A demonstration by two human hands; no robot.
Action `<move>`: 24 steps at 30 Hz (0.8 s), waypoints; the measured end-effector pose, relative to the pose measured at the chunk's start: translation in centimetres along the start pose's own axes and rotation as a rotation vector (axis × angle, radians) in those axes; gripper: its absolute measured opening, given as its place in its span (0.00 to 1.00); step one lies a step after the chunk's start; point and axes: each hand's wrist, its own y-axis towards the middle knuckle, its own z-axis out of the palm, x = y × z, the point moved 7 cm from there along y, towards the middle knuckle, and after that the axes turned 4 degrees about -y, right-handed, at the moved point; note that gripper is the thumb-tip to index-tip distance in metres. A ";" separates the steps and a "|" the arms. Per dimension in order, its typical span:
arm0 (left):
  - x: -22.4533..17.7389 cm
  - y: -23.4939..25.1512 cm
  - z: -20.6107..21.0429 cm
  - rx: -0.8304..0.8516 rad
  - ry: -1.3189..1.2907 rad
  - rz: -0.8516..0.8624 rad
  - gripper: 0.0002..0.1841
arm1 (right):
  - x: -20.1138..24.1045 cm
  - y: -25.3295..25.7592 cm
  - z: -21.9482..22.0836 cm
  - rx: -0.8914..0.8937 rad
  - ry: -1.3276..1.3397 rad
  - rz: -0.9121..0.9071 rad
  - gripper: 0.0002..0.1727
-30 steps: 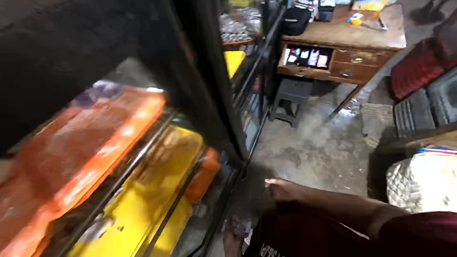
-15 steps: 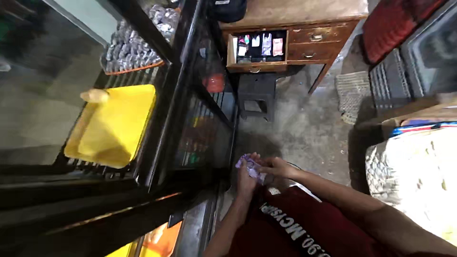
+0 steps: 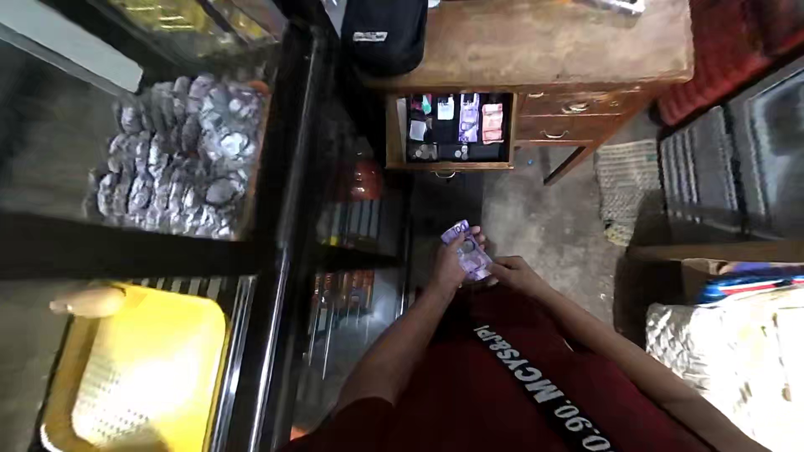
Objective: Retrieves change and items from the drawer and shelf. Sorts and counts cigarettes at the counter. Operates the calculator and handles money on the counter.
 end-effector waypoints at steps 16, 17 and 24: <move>-6.1 20.8 9.6 -0.283 0.034 0.072 0.18 | 3.4 19.9 -14.9 0.272 0.213 0.349 0.14; -6.2 21.5 9.8 -0.271 0.057 0.059 0.19 | 3.3 20.7 -15.3 0.253 0.219 0.347 0.16; -8.7 28.6 8.1 -0.251 0.287 0.053 0.26 | 2.4 25.1 -17.1 -0.080 0.531 0.515 0.13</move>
